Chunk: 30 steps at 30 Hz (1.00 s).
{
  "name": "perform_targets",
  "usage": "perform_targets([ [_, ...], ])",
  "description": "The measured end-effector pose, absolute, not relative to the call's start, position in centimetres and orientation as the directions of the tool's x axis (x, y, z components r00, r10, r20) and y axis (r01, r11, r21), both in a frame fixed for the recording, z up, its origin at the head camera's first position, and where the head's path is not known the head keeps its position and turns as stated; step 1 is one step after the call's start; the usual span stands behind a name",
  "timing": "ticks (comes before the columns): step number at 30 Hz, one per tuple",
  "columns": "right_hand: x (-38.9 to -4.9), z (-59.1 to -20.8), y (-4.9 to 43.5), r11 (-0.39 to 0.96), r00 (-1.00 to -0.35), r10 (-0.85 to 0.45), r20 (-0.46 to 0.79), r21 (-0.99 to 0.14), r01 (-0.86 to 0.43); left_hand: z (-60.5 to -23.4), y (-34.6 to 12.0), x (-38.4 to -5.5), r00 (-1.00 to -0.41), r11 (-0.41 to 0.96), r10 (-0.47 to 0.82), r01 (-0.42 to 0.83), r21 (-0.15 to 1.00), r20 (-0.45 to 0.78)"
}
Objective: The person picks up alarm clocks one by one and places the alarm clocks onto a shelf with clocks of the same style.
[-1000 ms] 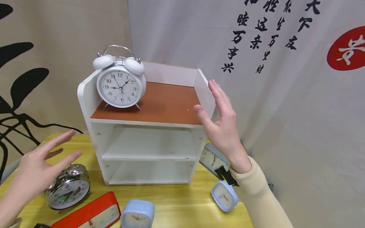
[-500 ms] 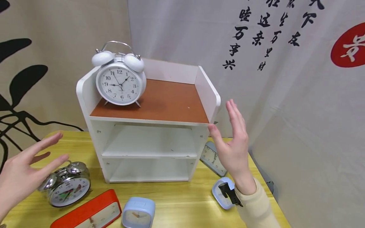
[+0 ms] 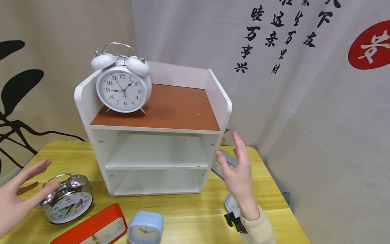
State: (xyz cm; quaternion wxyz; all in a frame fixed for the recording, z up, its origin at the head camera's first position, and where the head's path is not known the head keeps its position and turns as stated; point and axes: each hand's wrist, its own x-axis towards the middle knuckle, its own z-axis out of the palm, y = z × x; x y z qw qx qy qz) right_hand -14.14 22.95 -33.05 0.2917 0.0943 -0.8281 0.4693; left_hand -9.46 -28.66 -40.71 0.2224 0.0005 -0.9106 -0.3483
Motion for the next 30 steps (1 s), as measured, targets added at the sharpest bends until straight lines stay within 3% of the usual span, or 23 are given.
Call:
perform_targets([
  [7,-14.4,-35.4,22.7,0.507,-0.859,0.126,0.495,-0.777,-0.373,-41.3,-29.0,-9.3,-0.949,0.787,-0.177,0.024,0.616,0.263],
  [30,-15.6,-38.9,21.9,0.440,-0.894,0.108,0.436,-0.827,-0.350,-43.9,-29.3,-9.9,-0.980,0.792,-0.187,-0.106,0.601,0.074],
])
